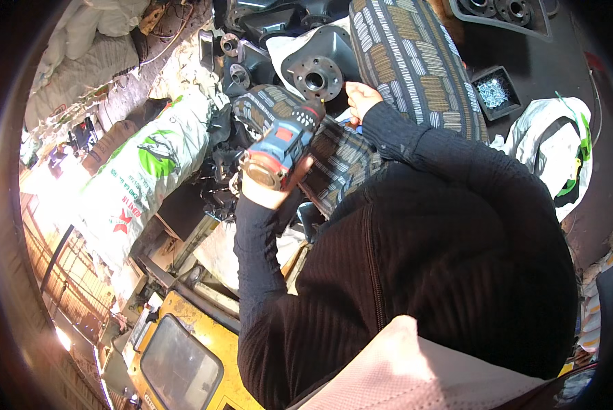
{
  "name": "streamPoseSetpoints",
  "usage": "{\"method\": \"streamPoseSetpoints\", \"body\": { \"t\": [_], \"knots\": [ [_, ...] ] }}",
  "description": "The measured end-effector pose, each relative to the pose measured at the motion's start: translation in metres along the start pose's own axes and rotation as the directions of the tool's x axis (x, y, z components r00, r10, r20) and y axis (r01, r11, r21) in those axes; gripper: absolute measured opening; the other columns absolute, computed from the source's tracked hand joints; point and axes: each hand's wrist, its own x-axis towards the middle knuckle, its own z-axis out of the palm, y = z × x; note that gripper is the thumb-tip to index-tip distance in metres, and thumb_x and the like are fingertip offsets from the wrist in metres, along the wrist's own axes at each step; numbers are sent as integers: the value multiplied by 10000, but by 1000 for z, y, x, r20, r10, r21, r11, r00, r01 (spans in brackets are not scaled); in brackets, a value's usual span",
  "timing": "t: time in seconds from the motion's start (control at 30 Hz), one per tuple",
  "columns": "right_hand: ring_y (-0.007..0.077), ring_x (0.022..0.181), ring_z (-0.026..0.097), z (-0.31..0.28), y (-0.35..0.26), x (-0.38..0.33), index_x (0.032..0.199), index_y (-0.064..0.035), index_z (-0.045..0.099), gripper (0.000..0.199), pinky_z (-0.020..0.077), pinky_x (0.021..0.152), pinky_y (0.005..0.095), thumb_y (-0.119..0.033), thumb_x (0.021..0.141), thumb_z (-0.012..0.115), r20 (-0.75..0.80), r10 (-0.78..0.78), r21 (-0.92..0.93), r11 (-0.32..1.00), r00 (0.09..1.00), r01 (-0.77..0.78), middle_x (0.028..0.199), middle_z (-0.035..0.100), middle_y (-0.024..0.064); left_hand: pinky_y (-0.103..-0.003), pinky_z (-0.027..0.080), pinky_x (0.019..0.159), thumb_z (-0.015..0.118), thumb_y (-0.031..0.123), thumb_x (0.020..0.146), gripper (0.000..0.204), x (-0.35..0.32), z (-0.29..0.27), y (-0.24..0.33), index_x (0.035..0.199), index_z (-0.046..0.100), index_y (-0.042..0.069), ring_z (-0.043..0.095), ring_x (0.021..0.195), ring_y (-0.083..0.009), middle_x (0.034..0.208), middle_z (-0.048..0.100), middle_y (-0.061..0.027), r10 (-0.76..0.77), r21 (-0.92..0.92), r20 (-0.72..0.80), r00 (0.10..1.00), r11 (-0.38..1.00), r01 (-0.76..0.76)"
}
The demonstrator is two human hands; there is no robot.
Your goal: The person uses a cordless drill to fasten screws into black plastic components resting on a patterned cushion. They repeatedly pick up screws, align the drill, and drive the screws into the parts.
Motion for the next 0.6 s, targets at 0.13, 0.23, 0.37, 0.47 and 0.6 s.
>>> {"method": "streamPoseSetpoints", "body": {
  "t": [0.13,0.23,0.37,0.47,0.6],
  "knots": [
    [49,400,333,-3,-4,-13,1261,-79,420,353,363,348,225,-247,950,424,-22,-103,-39,994,994,103,643,410,-14,-365,487,780,700,173,669,481,-35,31,0,1112,530,96,593,894,-289,1008,593,-117,-8,-101,43,999,995,12],
    [46,404,307,5,-3,-15,1261,-85,421,334,346,348,226,-217,954,410,10,-119,-33,992,993,119,619,380,-28,-368,468,855,723,207,683,749,-67,61,28,1318,347,80,559,1044,-290,1137,536,-207,-390,-437,267,881,766,471],
    [48,402,297,5,-5,-12,1289,-117,403,348,337,354,232,-181,947,411,-4,-128,-78,989,992,127,593,369,-33,-390,428,836,655,98,637,783,-74,52,17,1345,324,45,555,916,-340,1048,555,-177,-102,-324,321,942,922,211],
    [47,409,320,5,-4,-6,1316,-136,388,386,338,347,230,-169,933,430,2,-184,-93,979,983,184,604,397,-37,-333,467,763,608,61,710,533,-57,31,-12,1230,492,48,594,837,-260,956,602,-131,-53,-378,144,988,920,105],
    [66,429,381,7,-2,0,1208,-102,491,295,360,365,236,-172,926,442,-2,-281,-289,919,960,268,624,454,-24,-289,502,619,644,120,765,392,20,48,-31,1143,547,75,622,695,-163,889,612,-89,-104,-348,-226,969,937,19]
  ]
}}
